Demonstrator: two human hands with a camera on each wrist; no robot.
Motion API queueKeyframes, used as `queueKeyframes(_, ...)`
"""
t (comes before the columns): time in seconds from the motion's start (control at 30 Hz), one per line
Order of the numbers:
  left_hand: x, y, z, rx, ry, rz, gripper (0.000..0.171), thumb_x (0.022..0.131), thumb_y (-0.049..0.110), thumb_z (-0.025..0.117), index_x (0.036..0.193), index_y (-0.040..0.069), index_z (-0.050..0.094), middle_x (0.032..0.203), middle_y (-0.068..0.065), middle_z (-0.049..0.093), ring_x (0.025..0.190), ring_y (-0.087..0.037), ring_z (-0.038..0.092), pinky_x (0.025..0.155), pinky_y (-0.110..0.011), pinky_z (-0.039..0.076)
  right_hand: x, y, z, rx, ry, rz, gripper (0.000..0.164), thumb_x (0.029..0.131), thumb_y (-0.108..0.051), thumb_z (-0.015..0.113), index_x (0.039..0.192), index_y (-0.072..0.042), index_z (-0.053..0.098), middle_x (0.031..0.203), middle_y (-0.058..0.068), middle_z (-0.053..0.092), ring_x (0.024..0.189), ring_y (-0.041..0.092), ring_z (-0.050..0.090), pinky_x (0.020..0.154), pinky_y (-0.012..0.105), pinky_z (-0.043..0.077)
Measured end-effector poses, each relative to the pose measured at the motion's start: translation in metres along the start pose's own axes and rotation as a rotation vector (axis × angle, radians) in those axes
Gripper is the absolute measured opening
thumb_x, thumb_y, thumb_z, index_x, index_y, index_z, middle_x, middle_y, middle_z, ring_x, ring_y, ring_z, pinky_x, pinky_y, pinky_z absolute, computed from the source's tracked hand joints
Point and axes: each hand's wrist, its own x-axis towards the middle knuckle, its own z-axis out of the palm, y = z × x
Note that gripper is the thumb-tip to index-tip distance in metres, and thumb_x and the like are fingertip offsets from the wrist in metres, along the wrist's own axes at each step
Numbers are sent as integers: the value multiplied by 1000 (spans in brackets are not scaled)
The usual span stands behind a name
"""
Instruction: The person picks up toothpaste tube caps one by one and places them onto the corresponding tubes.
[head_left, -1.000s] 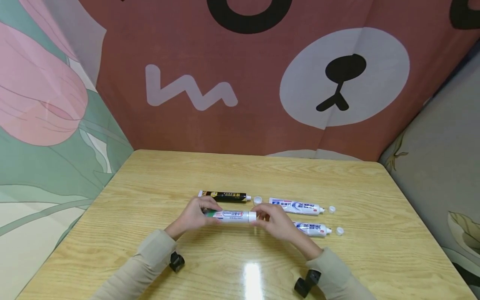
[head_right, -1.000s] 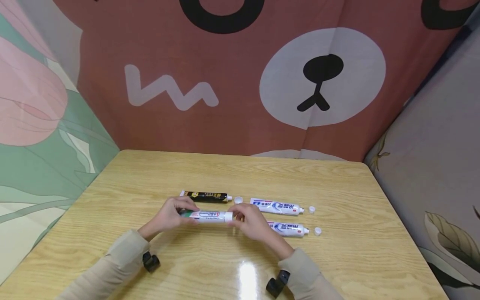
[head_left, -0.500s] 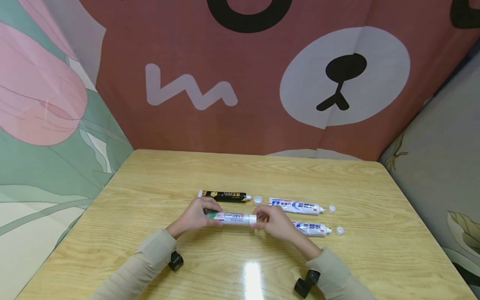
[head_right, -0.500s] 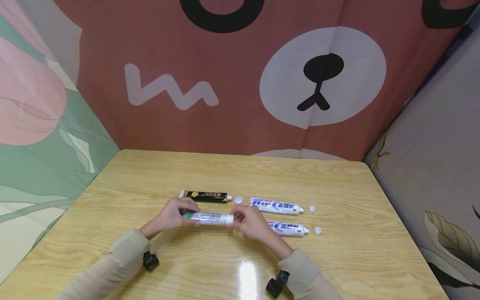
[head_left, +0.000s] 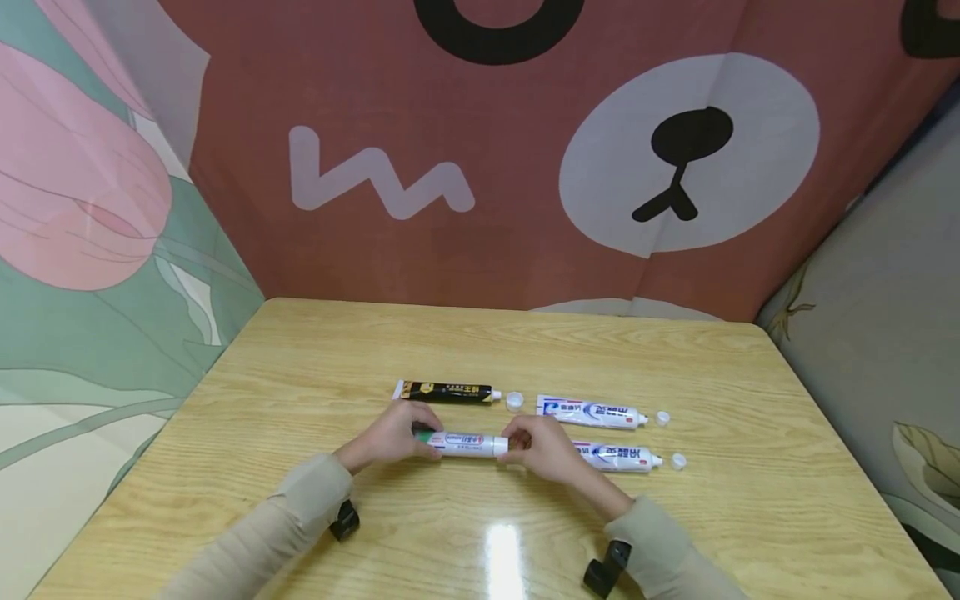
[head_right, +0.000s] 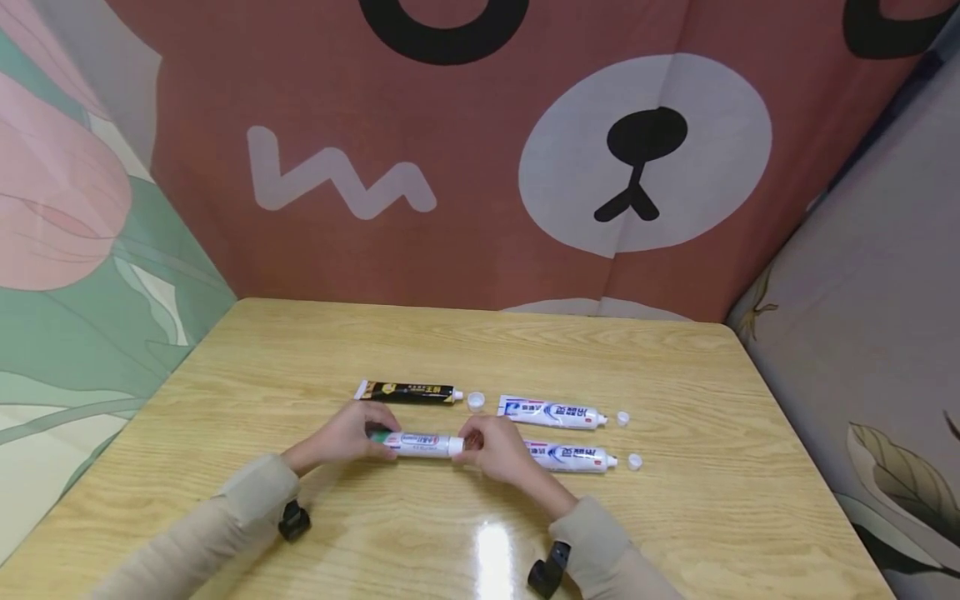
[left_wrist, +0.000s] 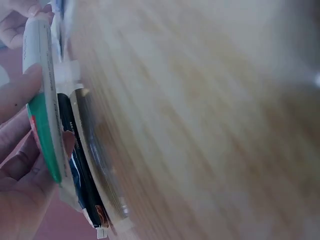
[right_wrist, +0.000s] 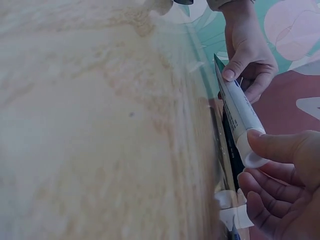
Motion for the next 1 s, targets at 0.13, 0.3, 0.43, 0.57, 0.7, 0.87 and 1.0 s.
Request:
queueKeyframes(0.13, 1, -1, 0, 38, -23, 14, 28, 63, 12, 81, 88, 6, 70, 89, 1, 65, 82, -13, 57, 74, -29, 47, 1, 0, 1, -19, -13, 49, 23, 66, -12, 79, 83, -6, 65, 67, -6, 59, 57, 7, 51, 53, 21, 44)
queueKeyframes(0.3, 1, -5, 1, 66, -33, 51, 27, 63, 11, 81, 88, 6, 70, 88, 1, 65, 80, -12, 57, 73, -27, 47, 2, -2, 3, -38, -21, 63, 24, 65, -11, 79, 83, -5, 64, 68, -3, 59, 57, 7, 50, 52, 21, 43)
queueKeyframes(0.43, 1, -5, -1, 78, -33, 88, 25, 65, 7, 80, 87, 5, 70, 88, -2, 66, 79, -13, 59, 71, -26, 48, 3, 0, 3, -68, -27, 46, 25, 65, -12, 80, 83, -5, 64, 67, -3, 59, 57, 6, 48, 53, 20, 42)
queueKeyframes(0.57, 1, -4, -7, 48, -31, 66, 23, 69, 5, 77, 90, 2, 69, 89, -5, 67, 81, -15, 61, 72, -26, 49, 3, 3, 0, -69, -57, 25, 26, 66, -13, 79, 86, -4, 65, 69, -2, 59, 59, 8, 49, 54, 21, 43)
queueKeyframes(0.7, 0, -3, -16, -23, -15, 37, 25, 73, 7, 75, 95, -3, 67, 91, -9, 66, 83, -19, 61, 74, -29, 49, 2, 5, -9, -36, -48, -17, 28, 68, -12, 78, 89, 0, 65, 74, 1, 62, 63, 9, 53, 58, 23, 46)
queueKeyframes(0.87, 0, -4, -25, -47, -4, 39, 27, 74, 9, 74, 97, -3, 67, 93, -12, 67, 82, -21, 60, 68, -27, 49, 2, 7, -21, 7, -20, -92, 30, 70, -12, 77, 92, 5, 64, 76, 4, 63, 65, 8, 55, 59, 22, 47)
queueKeyframes(1.0, 2, -4, -30, -57, 0, 14, 26, 75, 10, 74, 98, -2, 68, 94, -12, 67, 83, -22, 60, 64, -25, 47, 6, 9, -28, 14, -32, -57, 30, 72, -10, 76, 95, 6, 64, 76, 5, 62, 66, 10, 55, 60, 23, 47)
